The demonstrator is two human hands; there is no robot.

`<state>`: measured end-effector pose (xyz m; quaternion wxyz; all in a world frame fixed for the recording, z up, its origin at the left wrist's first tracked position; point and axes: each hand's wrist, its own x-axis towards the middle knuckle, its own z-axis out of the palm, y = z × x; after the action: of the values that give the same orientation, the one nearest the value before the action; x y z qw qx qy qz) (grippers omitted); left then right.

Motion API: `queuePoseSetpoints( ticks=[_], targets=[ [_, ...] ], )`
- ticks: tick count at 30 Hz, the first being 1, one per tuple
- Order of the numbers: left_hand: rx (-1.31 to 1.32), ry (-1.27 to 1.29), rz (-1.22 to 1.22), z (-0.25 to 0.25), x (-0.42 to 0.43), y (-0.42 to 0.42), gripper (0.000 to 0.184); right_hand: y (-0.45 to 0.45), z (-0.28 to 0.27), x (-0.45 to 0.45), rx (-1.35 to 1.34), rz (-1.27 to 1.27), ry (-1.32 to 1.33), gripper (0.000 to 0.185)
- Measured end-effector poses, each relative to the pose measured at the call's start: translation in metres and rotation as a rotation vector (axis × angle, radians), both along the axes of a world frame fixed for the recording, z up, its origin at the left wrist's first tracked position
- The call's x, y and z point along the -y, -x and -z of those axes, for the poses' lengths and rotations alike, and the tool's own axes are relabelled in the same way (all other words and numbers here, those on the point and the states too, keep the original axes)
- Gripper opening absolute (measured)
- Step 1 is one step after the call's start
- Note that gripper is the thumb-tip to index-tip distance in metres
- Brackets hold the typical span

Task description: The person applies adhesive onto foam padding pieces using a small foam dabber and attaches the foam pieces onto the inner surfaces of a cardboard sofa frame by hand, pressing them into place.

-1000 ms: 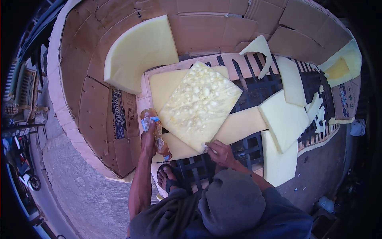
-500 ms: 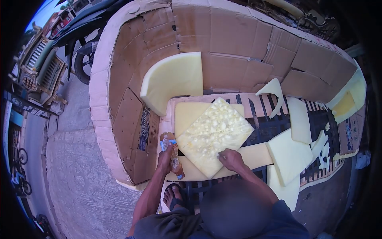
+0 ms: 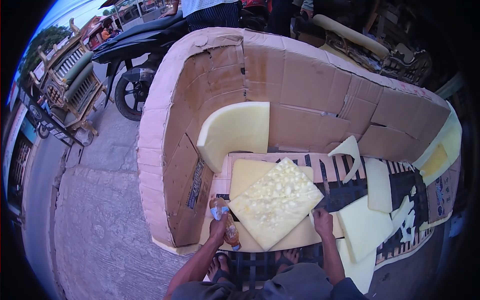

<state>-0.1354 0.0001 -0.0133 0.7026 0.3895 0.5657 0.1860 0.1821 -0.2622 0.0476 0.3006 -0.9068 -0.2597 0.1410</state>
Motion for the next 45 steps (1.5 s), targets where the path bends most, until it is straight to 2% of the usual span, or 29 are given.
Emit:
queuePoseSetpoints(
  ticks=[1, 2, 4, 6, 7, 8, 10, 13, 14, 15, 16, 18, 19, 20, 22, 23, 24, 26, 28, 30, 33, 36, 37, 39, 40, 42, 43, 44, 45],
  targets=[
    [-0.051, -0.041, 0.027, 0.006, 0.003, 0.000, 0.048, -0.002, -0.027, 0.003, -0.108, 0.107, 0.118, 0.059],
    [-0.048, -0.042, 0.024, -0.001, 0.006, -0.003, 0.048, -0.025, -0.003, 0.021, -0.095, 0.077, 0.164, 0.081],
    [-0.165, -0.181, 0.089, -0.024, 0.014, -0.009, 0.053, -0.021, -0.050, 0.022, -0.028, 0.180, 0.264, 0.067],
    [-0.246, -0.221, 0.122, -0.032, 0.016, -0.011, 0.058, -0.068, 0.005, 0.055, 0.174, 0.159, 0.286, 0.049],
    [-0.338, -0.295, 0.149, -0.043, 0.020, -0.014, 0.060, -0.070, -0.005, 0.056, 0.188, 0.140, 0.426, 0.040],
    [-0.431, -0.368, 0.180, -0.049, 0.024, -0.015, 0.062, -0.070, -0.005, 0.056, 0.186, 0.133, 0.429, 0.040],
    [-0.448, -0.393, 0.184, -0.045, 0.028, -0.014, 0.067, -0.065, -0.002, 0.058, 0.425, 0.142, 0.617, 0.044],
    [-0.495, -0.444, 0.209, -0.047, 0.029, -0.015, 0.074, -0.042, -0.033, 0.034, 0.465, 0.123, 0.451, 0.043],
    [-0.545, -0.588, 0.160, -0.042, 0.027, -0.013, 0.077, -0.037, -0.037, 0.028, 0.531, 0.112, 0.334, 0.042],
    [-0.592, -0.734, 0.109, -0.038, 0.024, -0.010, 0.080, -0.041, -0.030, 0.027, 0.458, 0.051, 0.143, 0.040],
    [-0.597, -0.735, 0.114, -0.034, 0.021, -0.005, 0.080, -0.042, -0.025, 0.023, 0.452, 0.053, 0.144, 0.040],
    [-0.646, -0.800, 0.157, -0.036, 0.014, 0.003, 0.084, -0.039, -0.030, 0.008, 0.447, -0.132, 0.248, 0.036],
    [-0.650, -0.800, 0.158, -0.036, 0.012, 0.006, 0.084, -0.035, -0.043, -0.001, 0.327, -0.189, 0.317, 0.045],
    [-0.694, -0.994, 0.302, -0.036, 0.010, 0.008, 0.078, -0.035, -0.035, -0.004, 0.327, -0.192, 0.316, 0.045],
    [-0.767, -1.370, 0.589, -0.035, 0.010, 0.010, 0.067, -0.038, -0.009, -0.010, 0.653, -0.275, 0.311, 0.064],
    [-0.767, -1.369, 0.577, -0.036, 0.014, 0.006, 0.067, -0.043, -0.001, -0.012, 0.511, -0.334, 0.334, 0.079],
    [-0.721, -1.378, 0.679, -0.040, 0.021, -0.001, 0.066, -0.050, 0.009, -0.013, 0.521, -0.341, 0.333, 0.079],
    [-0.671, -1.384, 0.781, -0.053, 0.034, -0.010, 0.066, -0.058, 0.024, -0.012, 0.264, -0.284, 0.178, 0.079],
    [-0.655, -1.334, 0.890, -0.070, 0.043, -0.017, 0.071, -0.061, 0.018, -0.014, 0.296, -0.265, 0.178, 0.081],
    [-0.665, -1.379, 0.905, -0.057, 0.046, -0.023, 0.069, -0.067, 0.023, -0.013, 0.161, -0.230, 0.043, 0.088],
    [-0.718, -1.461, 0.866, -0.045, 0.045, -0.027, 0.068, -0.063, 0.019, -0.015, 0.223, -0.228, 0.005, 0.084],
    [-0.699, -1.562, 0.948, -0.052, 0.032, -0.023, 0.060, -0.059, -0.027, -0.018, 0.184, -0.231, 0.109, 0.085],
    [-0.561, -1.555, 0.816, -0.054, 0.024, -0.022, 0.055, -0.065, -0.033, -0.020, 0.186, -0.234, 0.107, 0.085],
    [-0.415, -1.537, 0.559, -0.076, 0.006, -0.027, 0.043, -0.082, -0.042, -0.020, -0.134, -0.142, -0.365, 0.085],
    [-0.417, -1.540, 0.569, -0.093, -0.002, -0.031, 0.043, -0.091, -0.048, -0.022, -0.308, -0.139, -0.554, 0.084],
    [-0.255, -1.490, 0.331, -0.132, -0.021, -0.044, 0.036, -0.072, -0.116, -0.043, -0.362, -0.047, -0.715, 0.088],
    [-0.255, -1.494, 0.336, -0.151, -0.029, -0.050, 0.036, -0.076, -0.129, -0.051, -0.415, -0.067, -0.872, 0.088],
    [-0.176, -1.414, 0.218, -0.171, -0.036, -0.055, 0.031, -0.079, -0.137, -0.057, -0.465, -0.088, -1.031, 0.089],
    [-0.096, -1.333, 0.102, -0.187, -0.041, -0.058, 0.026, -0.081, -0.139, -0.065, -0.462, -0.086, -1.037, 0.089]
  ],
)
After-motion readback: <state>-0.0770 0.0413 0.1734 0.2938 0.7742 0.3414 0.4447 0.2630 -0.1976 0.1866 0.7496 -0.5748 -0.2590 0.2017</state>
